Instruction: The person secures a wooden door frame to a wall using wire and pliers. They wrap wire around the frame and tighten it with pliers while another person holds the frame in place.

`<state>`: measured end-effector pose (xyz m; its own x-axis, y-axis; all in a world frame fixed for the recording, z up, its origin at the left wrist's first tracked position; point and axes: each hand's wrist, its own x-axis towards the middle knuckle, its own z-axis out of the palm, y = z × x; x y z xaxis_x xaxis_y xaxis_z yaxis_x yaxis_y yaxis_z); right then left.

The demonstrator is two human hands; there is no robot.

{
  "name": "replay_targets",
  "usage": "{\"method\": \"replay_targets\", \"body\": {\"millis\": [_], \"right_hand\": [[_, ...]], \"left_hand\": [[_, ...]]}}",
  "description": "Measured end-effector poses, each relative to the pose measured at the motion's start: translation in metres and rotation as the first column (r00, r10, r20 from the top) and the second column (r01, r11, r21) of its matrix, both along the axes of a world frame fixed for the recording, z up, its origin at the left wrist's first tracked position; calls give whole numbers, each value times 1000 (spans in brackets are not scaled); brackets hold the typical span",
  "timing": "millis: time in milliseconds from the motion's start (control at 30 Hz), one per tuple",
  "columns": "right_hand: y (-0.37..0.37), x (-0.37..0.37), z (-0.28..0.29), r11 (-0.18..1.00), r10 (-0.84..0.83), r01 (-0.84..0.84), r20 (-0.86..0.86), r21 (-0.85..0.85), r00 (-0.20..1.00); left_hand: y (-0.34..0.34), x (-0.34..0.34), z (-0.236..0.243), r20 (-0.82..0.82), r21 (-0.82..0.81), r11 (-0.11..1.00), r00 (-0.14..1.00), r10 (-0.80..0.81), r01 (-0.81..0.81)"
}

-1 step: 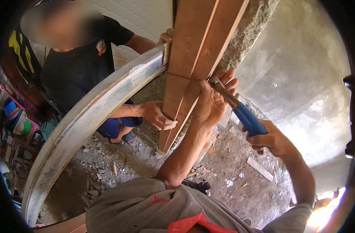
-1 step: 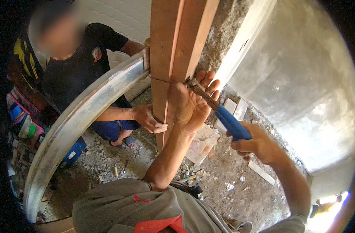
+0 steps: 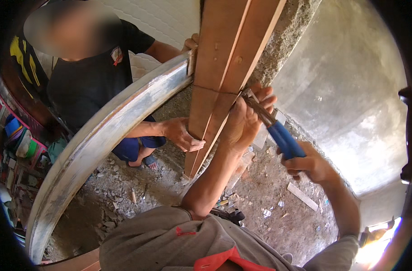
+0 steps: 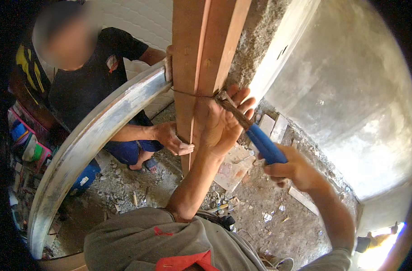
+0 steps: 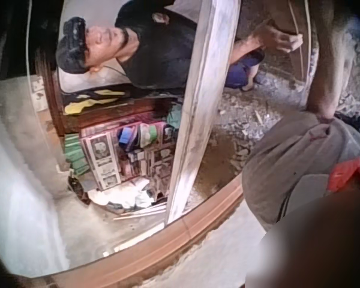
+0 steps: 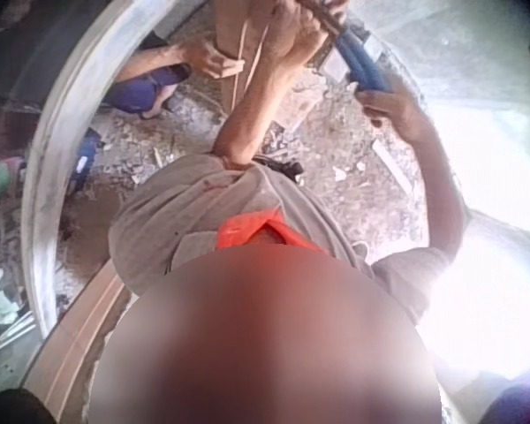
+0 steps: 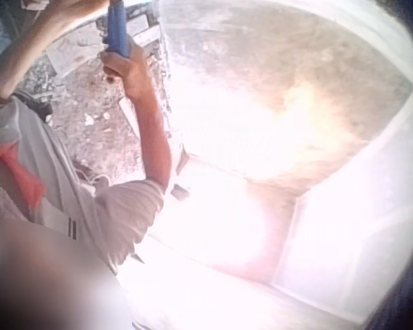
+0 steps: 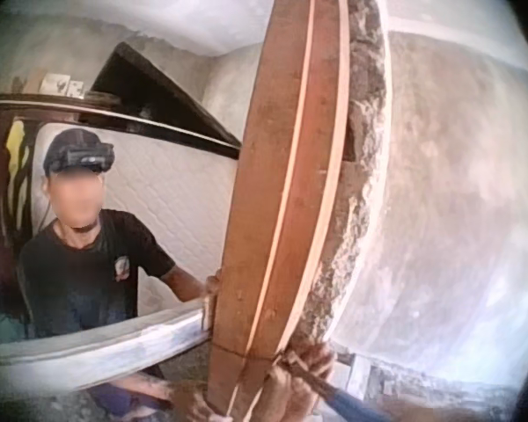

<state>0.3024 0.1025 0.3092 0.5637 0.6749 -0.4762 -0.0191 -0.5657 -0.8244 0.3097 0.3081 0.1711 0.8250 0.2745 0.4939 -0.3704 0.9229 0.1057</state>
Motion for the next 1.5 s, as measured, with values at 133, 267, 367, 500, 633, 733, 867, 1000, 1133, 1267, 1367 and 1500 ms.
{"method": "replay_targets", "body": {"millis": [133,267,367,500,633,733,867,1000,1133,1267,1367,1500], "right_hand": [[11,4,-89,940,29,56,-243,336,970],[33,9,-156,863,56,87,-265,497,963],[54,6,-189,803,70,92,-246,588,967],[73,0,-219,753,40,126,-237,646,971],[65,12,-217,808,47,47,-144,587,988],[40,43,-171,749,330,-60,-293,660,897],[-2,69,-69,956,291,-279,359,-85,887],[-20,12,-9,988,155,2,984,-156,84],[-1,2,21,954,300,164,791,-252,-532],[15,57,61,950,194,-34,675,-309,-712],[22,89,93,884,180,-125,573,-451,-800],[47,83,134,782,235,-146,503,-606,-832]], "left_hand": [[20,-27,-30,8,435,897,997,83,-78],[43,-63,-58,-186,648,759,955,233,-59],[51,-85,-66,-288,691,721,899,329,-42],[45,-89,-61,-344,720,694,868,357,0],[26,-58,-53,-226,673,738,935,274,-53],[3,-28,-39,-211,412,911,972,106,-9],[-46,-9,-5,-265,205,972,949,170,-117],[-79,-4,42,-364,-55,978,916,169,-203],[-90,9,86,-263,-315,918,951,160,-242],[-89,14,109,-207,-457,856,964,165,-244],[-80,11,110,-92,-315,935,986,141,-163],[-81,-15,89,-177,-61,996,983,57,-68]]}}
